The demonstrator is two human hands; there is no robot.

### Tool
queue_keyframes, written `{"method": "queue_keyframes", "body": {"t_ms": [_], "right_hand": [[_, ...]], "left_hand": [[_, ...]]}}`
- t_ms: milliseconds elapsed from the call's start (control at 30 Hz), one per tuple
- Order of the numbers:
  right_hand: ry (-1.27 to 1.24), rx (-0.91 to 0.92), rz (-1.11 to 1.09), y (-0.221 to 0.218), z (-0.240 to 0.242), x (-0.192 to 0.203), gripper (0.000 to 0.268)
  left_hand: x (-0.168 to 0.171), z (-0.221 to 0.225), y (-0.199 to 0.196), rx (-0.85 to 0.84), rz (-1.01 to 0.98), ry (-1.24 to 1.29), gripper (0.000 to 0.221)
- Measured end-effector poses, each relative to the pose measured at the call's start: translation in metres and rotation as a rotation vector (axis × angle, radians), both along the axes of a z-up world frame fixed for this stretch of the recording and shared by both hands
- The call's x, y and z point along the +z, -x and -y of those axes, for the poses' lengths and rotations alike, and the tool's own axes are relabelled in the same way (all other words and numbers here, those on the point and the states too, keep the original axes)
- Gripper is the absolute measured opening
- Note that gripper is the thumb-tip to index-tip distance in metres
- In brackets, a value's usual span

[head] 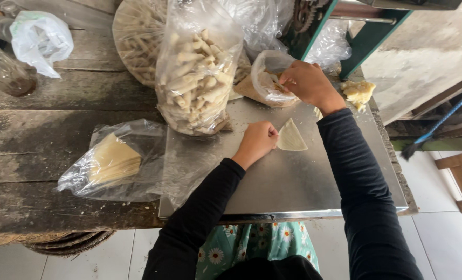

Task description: The person folds triangular dumpling wrappers around a grainy filling. They scoop filling into each wrapper, fold the edges to seal, and place the finished dumplings into a plastic bag.

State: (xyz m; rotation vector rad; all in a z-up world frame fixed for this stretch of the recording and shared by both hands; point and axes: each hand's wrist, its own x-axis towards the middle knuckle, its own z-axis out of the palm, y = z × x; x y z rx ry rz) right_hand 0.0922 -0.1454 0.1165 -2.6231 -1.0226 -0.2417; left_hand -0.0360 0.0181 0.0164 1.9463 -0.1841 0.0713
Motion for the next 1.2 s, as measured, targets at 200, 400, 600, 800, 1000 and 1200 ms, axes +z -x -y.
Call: {"method": "queue_keyframes", "body": {"t_ms": [200,400,600,800,1000,1200], "right_hand": [[-0.05,-0.009,0.185,-0.009,-0.01,-0.008,0.01],[-0.222,-0.071,0.322,-0.037,-0.028,-0.025,0.022],[-0.133,-0.242,0.443,-0.067,-0.04,-0.043,0.025],[-0.419,-0.017,0.112,-0.067,-0.039,-0.034,0.013],[-0.468,0.005,-0.046,-0.054,-0.033,-0.029,0.014],[-0.613,-0.096,-0.058,-0.032,-0.014,-0.03,0.016]], "left_hand": [[-0.003,0.001,0.001,0.016,0.0,-0.023,0.01],[-0.012,0.004,-0.003,0.063,0.155,-0.097,0.011],[-0.015,0.005,-0.001,0.06,0.143,-0.092,0.012],[-0.012,0.006,0.002,0.06,0.121,-0.067,0.011],[-0.016,0.008,0.0,0.067,0.153,-0.09,0.012],[-0.011,0.002,0.0,0.061,0.174,-0.113,0.005]]}}
